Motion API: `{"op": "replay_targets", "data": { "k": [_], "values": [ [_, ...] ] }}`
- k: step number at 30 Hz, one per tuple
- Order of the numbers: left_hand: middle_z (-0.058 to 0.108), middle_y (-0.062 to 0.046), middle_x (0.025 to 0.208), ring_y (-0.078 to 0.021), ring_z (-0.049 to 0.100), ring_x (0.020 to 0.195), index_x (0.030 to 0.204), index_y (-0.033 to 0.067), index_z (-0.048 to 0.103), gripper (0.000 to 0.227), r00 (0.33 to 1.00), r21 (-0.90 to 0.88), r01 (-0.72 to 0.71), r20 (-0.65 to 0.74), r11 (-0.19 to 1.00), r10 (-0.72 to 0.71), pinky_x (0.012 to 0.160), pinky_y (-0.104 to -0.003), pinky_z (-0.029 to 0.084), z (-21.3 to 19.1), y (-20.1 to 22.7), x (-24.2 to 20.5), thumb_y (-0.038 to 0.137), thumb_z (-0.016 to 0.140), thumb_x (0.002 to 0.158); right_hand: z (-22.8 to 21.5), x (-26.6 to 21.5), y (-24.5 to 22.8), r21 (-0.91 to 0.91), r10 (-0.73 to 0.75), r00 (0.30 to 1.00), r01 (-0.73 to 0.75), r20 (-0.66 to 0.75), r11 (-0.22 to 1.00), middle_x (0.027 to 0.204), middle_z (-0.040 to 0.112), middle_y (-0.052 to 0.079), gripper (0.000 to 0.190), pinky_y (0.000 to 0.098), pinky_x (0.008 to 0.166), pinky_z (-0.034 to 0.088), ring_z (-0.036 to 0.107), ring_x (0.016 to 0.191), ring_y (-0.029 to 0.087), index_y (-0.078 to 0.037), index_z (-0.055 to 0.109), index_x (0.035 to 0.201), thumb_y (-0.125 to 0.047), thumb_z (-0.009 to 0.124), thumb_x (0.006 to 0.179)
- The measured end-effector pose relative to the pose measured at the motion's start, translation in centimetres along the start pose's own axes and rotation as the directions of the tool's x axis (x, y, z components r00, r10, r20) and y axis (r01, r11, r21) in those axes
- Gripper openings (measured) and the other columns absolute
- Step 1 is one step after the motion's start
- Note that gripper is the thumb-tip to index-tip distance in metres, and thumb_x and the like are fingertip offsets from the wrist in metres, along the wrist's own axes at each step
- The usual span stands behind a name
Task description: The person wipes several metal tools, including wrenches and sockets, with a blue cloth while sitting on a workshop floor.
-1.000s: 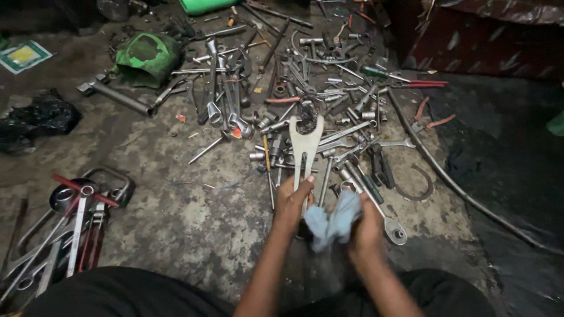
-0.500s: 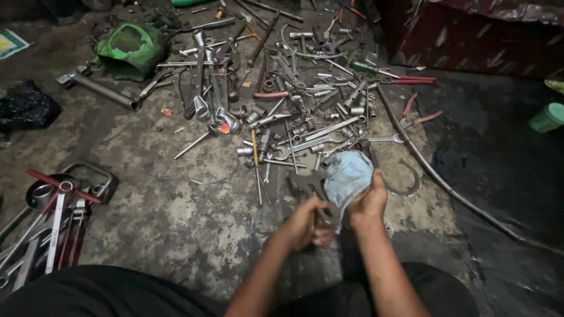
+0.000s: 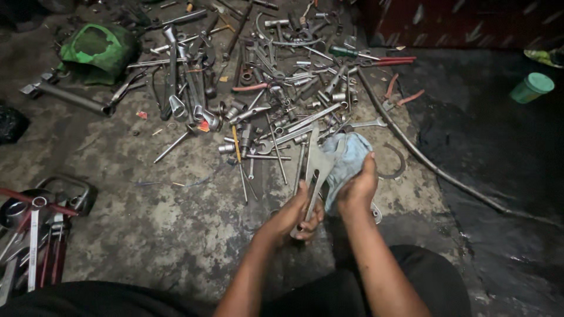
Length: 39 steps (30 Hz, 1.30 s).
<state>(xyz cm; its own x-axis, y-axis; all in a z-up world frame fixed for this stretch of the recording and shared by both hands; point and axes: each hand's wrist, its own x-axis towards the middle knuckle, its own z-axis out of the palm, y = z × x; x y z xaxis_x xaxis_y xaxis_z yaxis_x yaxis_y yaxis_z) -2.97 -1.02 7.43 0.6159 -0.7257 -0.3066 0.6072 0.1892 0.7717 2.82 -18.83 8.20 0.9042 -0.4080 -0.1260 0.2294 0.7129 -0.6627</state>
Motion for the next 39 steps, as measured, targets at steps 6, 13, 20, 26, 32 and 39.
{"op": "replay_targets", "data": {
  "k": [6,13,20,26,32,39],
  "values": [
    [0.031,0.001,0.048,-0.0146,0.032,0.033,0.084,0.0026,0.056,0.106,0.998,-0.087,0.038,0.044,0.995,-0.035,0.041,-0.034,0.036,-0.3,1.0,-0.7,0.096,0.008,0.078,-1.7,0.4,1.5,-0.718,-0.235,0.958,0.278,0.163,0.638,0.094,0.053,0.006,0.047,0.0332,0.080,0.040,0.046,0.088,0.015,0.003,0.065,0.107,-0.040,0.047,0.115],
    [0.030,0.001,0.048,-0.0142,0.031,0.033,0.088,0.0013,0.057,0.105,1.000,-0.116,-0.009,-0.004,0.993,0.008,0.039,-0.032,0.033,-1.3,1.7,-1.5,0.096,0.010,0.081,-0.5,-0.7,2.2,-0.755,-0.111,0.896,0.425,0.430,0.499,0.116,0.071,0.011,0.048,0.0287,0.096,0.046,0.059,0.106,0.015,0.002,0.066,0.127,-0.037,0.043,0.110],
    [0.030,0.002,0.047,-0.0144,0.032,0.033,0.091,0.0012,0.059,0.103,0.999,-0.164,-0.054,-0.006,0.985,0.053,0.039,-0.034,0.034,-2.6,1.9,-2.2,0.093,0.013,0.082,0.4,-2.0,3.0,-0.668,-0.121,0.698,0.713,0.706,0.211,0.164,0.036,0.021,0.048,0.0451,0.125,0.018,0.026,0.154,0.041,0.002,0.063,0.139,-0.029,0.042,0.109],
    [0.028,0.003,0.046,-0.0134,0.031,0.032,0.087,0.0024,0.059,0.101,0.993,-0.191,-0.086,-0.090,0.978,0.070,0.039,-0.032,0.032,-3.9,2.5,-2.4,0.093,0.015,0.082,0.4,-3.5,4.6,-0.587,0.067,0.709,0.522,0.702,0.619,0.168,0.037,0.017,0.041,0.0466,0.115,0.023,0.028,0.139,0.039,-0.004,0.061,0.138,-0.029,0.043,0.110],
    [0.027,0.004,0.046,-0.0122,0.029,0.032,0.086,0.0019,0.059,0.097,0.978,-0.291,-0.204,-0.018,0.935,0.208,0.037,-0.031,0.030,-3.6,3.5,-2.9,0.090,0.017,0.088,2.0,-2.6,1.2,-0.032,0.343,0.815,-0.372,0.466,0.928,0.152,0.053,0.015,0.055,0.0392,0.114,0.042,0.061,0.125,0.024,0.000,0.054,0.147,-0.036,0.043,0.107],
    [0.028,0.003,0.046,-0.0128,0.029,0.033,0.085,0.0024,0.059,0.096,0.984,-0.259,-0.159,0.038,0.953,0.175,0.040,-0.032,0.032,-3.0,3.6,-3.0,0.089,0.018,0.090,4.2,-1.9,-2.0,-0.161,0.056,0.927,0.005,0.372,0.987,0.144,0.059,0.013,0.057,0.0433,0.118,0.037,0.056,0.132,0.027,0.002,0.051,0.142,-0.043,0.039,0.108]
  ]
}}
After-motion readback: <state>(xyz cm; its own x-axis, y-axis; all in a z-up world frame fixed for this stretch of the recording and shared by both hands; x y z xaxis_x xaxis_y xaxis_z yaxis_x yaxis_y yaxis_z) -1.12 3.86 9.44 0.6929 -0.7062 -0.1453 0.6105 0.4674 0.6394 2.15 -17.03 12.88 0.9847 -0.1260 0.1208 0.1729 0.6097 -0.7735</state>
